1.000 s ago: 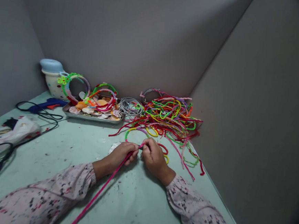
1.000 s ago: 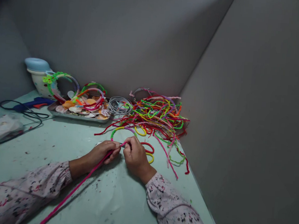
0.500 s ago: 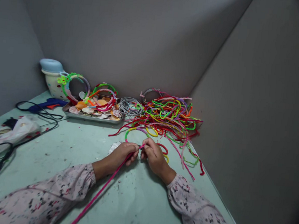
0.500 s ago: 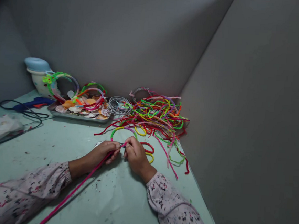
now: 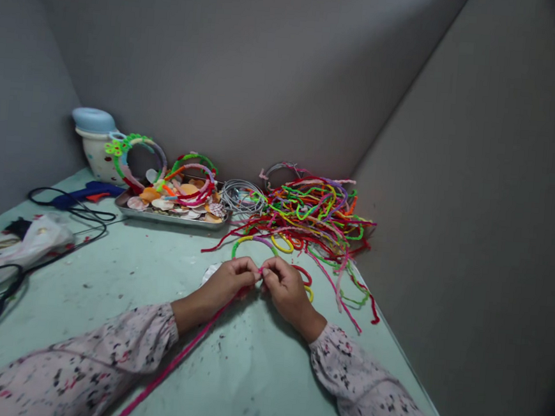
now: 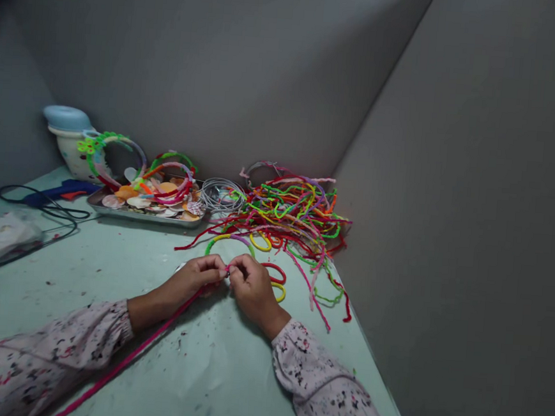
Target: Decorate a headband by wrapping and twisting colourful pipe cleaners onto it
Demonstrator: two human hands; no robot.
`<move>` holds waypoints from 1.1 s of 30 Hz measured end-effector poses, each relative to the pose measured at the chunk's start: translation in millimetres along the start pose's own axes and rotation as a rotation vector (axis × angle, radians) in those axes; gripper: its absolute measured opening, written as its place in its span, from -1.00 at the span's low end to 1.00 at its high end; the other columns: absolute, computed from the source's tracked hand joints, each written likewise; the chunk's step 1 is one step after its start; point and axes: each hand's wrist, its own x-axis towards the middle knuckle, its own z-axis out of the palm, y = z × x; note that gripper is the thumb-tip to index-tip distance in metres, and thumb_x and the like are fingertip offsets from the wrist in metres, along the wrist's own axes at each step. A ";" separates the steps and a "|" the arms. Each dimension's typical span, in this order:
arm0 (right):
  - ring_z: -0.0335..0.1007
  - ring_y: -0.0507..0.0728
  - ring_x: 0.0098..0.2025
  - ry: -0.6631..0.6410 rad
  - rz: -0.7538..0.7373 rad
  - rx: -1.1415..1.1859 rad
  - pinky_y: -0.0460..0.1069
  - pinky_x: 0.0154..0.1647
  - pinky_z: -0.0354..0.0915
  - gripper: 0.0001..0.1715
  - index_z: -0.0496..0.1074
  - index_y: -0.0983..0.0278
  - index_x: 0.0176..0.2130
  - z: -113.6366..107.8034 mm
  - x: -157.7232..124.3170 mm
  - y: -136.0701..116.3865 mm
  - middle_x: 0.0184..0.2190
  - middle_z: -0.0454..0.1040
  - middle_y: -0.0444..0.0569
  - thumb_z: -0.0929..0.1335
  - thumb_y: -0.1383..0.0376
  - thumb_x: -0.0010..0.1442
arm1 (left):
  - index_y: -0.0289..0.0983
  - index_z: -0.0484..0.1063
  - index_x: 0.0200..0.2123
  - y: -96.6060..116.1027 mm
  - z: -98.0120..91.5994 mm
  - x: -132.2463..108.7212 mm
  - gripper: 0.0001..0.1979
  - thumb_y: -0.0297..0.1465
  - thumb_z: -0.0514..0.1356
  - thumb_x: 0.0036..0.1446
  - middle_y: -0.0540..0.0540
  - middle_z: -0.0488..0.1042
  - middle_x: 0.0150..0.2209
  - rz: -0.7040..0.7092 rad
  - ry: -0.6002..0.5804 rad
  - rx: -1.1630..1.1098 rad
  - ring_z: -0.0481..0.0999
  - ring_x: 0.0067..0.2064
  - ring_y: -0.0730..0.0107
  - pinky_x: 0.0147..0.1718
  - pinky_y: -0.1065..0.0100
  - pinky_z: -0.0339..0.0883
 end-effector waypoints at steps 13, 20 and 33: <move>0.30 0.01 -0.54 -0.059 0.068 0.159 -0.11 -0.50 0.22 -0.88 0.34 0.26 -0.27 1.2 -0.7 7.0 -0.54 0.37 -0.19 0.23 0.31 0.23 | -0.29 0.31 -0.45 0.6 -1.3 -1.6 -0.84 -0.33 0.21 0.04 0.13 0.23 -0.64 0.003 -0.003 0.024 0.13 -0.62 0.60 -0.63 0.51 -0.03; 0.35 0.10 -0.29 0.189 -0.356 -0.287 -0.02 -0.30 0.29 -0.93 0.36 0.24 -0.29 -3.1 -3.8 -4.7 -0.35 0.40 -0.03 0.27 0.37 0.21 | -0.27 0.29 -0.42 0.5 0.1 0.0 -0.79 -0.26 0.21 0.05 0.14 0.21 -0.63 0.018 0.026 0.000 0.15 -0.63 0.58 -0.64 0.49 0.00; 0.41 0.13 -0.20 0.097 -0.364 -0.366 0.01 -0.18 0.34 -0.85 0.41 0.25 -0.19 0.8 -5.2 -4.1 -0.29 0.48 0.02 0.27 0.38 0.25 | -0.27 0.35 -0.41 -1.8 4.0 -7.8 -0.89 -0.36 0.13 0.11 0.07 0.29 -0.54 0.282 0.240 0.503 0.24 -0.48 0.47 -0.49 0.45 0.09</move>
